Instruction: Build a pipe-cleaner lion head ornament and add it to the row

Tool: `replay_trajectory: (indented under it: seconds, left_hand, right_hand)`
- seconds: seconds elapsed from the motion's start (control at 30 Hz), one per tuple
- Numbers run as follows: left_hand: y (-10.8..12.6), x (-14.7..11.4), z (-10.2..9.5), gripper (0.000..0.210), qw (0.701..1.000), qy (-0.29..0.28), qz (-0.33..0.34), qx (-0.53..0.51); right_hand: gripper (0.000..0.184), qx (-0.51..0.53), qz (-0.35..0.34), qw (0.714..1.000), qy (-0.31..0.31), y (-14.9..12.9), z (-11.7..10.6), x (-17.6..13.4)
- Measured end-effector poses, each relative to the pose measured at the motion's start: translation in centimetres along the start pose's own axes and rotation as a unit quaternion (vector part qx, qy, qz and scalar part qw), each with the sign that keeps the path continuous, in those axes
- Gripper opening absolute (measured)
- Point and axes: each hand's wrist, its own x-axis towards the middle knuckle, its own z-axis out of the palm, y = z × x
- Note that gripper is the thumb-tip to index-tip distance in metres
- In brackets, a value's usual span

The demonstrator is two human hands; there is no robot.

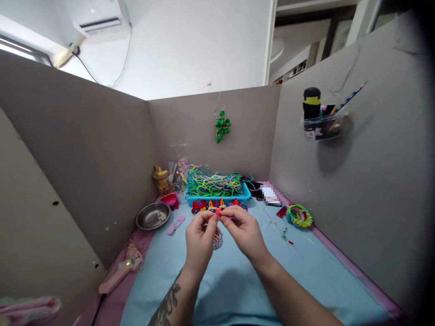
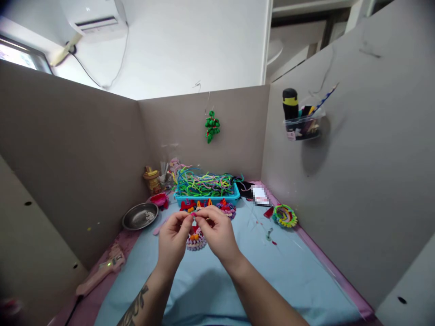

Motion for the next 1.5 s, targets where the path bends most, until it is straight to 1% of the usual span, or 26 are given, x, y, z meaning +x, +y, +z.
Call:
replay_trajectory:
  seconds: [0.07, 0.13, 0.2, 0.27, 0.33, 0.4, 0.43, 0.5, 0.57, 0.6, 0.67, 0.73, 0.77, 0.83, 0.9, 1.03, 1.13, 1.2, 1.33, 1.5]
  left_hand:
    - [-0.3, 0.1, 0.1, 0.016, 0.996, 0.013, 0.055, 0.066]
    - [-0.9, 0.3, 0.0, 0.014, 0.986, 0.019, 0.109, 0.124]
    - [-1.7, 0.7, -0.1, 0.012, 0.974, 0.011, 0.153, 0.165]
    - [-2.4, 1.4, -0.1, 0.013, 0.966, -0.003, 0.181, 0.183]
    - [-3.0, 2.4, -0.1, 0.014, 0.966, -0.016, 0.188, 0.179]
    - [-3.4, 3.5, 0.0, 0.016, 0.976, -0.034, 0.157, 0.15]
    - [-3.8, 4.0, 0.0, 0.017, 0.984, -0.053, 0.122, 0.121]
    - [-4.8, 4.8, 0.1, 0.02, 0.994, -0.105, 0.026, 0.027]
    - [-6.2, 5.1, 0.3, 0.022, 0.982, -0.154, -0.07, -0.09]
    - [-7.0, 5.2, 0.4, 0.024, 0.971, -0.161, -0.105, -0.141]
    - [-8.5, 4.9, 0.5, 0.027, 0.948, -0.176, -0.162, -0.208]
    - [-9.5, 4.5, 0.7, 0.029, 0.929, -0.189, -0.207, -0.24]
    - [-9.7, 4.2, 0.8, 0.03, 0.922, -0.188, -0.223, -0.255]
    - [-9.8, 3.8, 0.9, 0.033, 0.91, -0.174, -0.24, -0.29]
    - [-9.7, 3.4, 1.0, 0.035, 0.897, -0.166, -0.252, -0.322]
    - [-9.4, 2.9, 1.1, 0.035, 0.883, -0.189, -0.277, -0.329]
    - [-9.6, 2.6, 1.2, 0.033, 0.877, -0.208, -0.282, -0.329]
    - [-9.9, 2.5, 1.2, 0.033, 0.878, -0.209, -0.276, -0.33]
    - [-10.5, 2.5, 1.1, 0.032, 0.898, -0.198, -0.242, -0.308]
    - [-11.1, 2.6, 1.0, 0.031, 0.914, -0.197, -0.224, -0.275]
  right_hand:
    - [0.01, 0.005, 0.023, 1.0, -0.009, 0.2, -0.1, -0.3]
    - [0.01, 0.003, 0.042, 0.999, -0.021, 0.4, 0.0, -0.6]
    - [0.01, -0.009, 0.038, 0.999, -0.025, 0.6, 0.1, -0.7]
    - [0.012, -0.025, 0.025, 0.999, -0.021, 1.0, 0.1, -0.3]
    - [0.014, -0.033, 0.03, 0.998, -0.031, 1.5, -0.1, 0.5]
    - [0.017, -0.016, 0.065, 0.995, -0.073, 2.3, -0.7, 1.6]
    - [0.019, 0.007, 0.095, 0.99, -0.101, 2.8, -1.2, 2.1]
    - [0.025, 0.083, 0.174, 0.969, -0.152, 4.2, -2.0, 2.9]
    - [0.031, 0.165, 0.235, 0.939, -0.188, 6.0, -2.3, 3.3]
    - [0.032, 0.188, 0.242, 0.933, -0.187, 6.9, -2.2, 3.2]
    - [0.029, 0.217, 0.206, 0.945, -0.132, 8.8, -1.6, 2.9]
    - [0.025, 0.245, 0.176, 0.948, -0.102, 10.3, -0.5, 2.3]
    - [0.023, 0.251, 0.163, 0.949, -0.098, 10.9, 0.0, 2.0]
    - [0.019, 0.255, 0.145, 0.952, -0.089, 11.5, 0.7, 1.5]
    - [0.016, 0.249, 0.133, 0.956, -0.08, 11.8, 0.9, 1.1]
    - [0.015, 0.227, 0.106, 0.965, -0.077, 11.5, 0.6, 0.7]
    - [0.01, 0.219, 0.074, 0.97, -0.074, 11.0, 0.3, 0.7]
    - [0.007, 0.211, 0.06, 0.973, -0.072, 10.8, 0.2, 0.7]
    - [0.008, 0.188, 0.041, 0.978, -0.082, 10.7, -0.1, 0.7]
    - [0.01, 0.136, 0.007, 0.987, -0.089, 10.9, -0.6, 0.6]
